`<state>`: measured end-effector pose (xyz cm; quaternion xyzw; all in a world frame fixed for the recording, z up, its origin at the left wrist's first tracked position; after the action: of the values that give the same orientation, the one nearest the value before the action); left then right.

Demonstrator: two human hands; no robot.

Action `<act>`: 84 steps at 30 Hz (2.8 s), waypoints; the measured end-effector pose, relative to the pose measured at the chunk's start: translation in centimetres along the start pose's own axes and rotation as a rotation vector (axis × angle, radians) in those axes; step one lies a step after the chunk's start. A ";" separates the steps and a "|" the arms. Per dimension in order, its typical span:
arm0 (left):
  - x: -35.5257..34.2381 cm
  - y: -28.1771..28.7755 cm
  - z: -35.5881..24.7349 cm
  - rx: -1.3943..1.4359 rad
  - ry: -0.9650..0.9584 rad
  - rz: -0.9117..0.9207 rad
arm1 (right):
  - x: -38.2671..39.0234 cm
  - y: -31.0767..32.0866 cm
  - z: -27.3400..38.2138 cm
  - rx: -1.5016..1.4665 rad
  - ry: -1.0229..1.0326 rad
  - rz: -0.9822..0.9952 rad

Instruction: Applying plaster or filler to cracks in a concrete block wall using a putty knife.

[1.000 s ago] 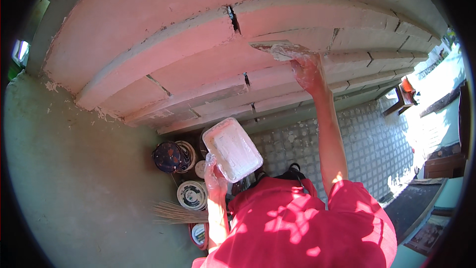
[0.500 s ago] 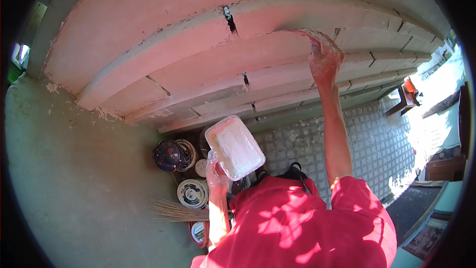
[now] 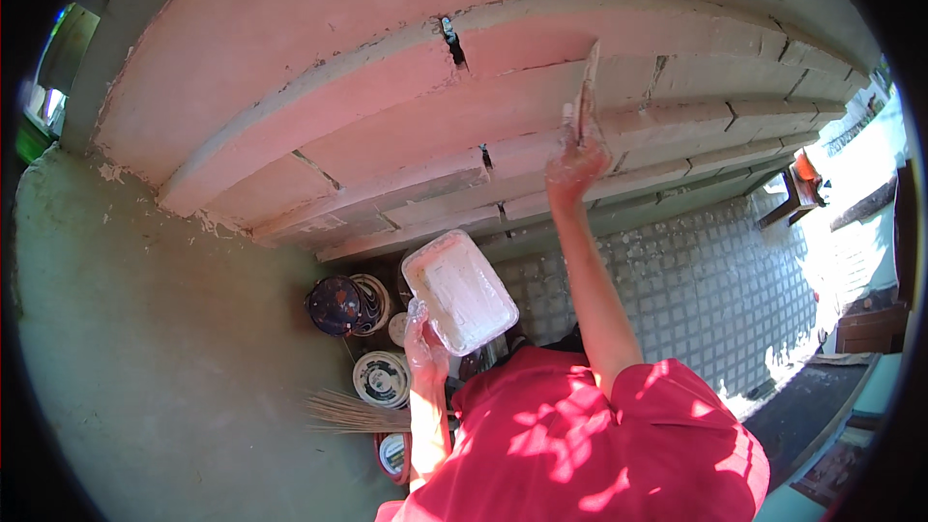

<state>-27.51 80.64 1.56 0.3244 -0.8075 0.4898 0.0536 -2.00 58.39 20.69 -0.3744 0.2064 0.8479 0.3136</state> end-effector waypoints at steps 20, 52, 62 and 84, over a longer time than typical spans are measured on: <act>0.9 2.7 -2.6 0.054 -0.055 -0.021 | 0.9 0.6 1.6 -0.084 -0.030 -0.064; -0.6 0.2 -1.8 0.022 -0.039 -0.002 | 0.0 -1.4 0.1 -0.130 -0.149 0.106; -0.4 0.5 -1.8 -0.041 -0.043 0.008 | 0.6 -0.2 1.7 -0.210 -0.163 0.080; -0.4 0.5 -0.3 -0.013 -0.004 -0.028 | 1.0 -4.0 9.4 -0.199 0.098 0.265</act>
<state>-27.58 81.20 1.16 0.3363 -0.8061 0.4831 0.0612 -4.51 67.14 25.47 -0.4140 0.1842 0.8787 0.1499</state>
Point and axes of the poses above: each hand's wrist, its own x-axis away from the middle knuckle, its own y-axis out of the back of the hand, z = x × y, the point moved 9 cm from there along -x, towards the middle knuckle, and after that the axes turned 14 degrees about x, right-handed, at the moved point
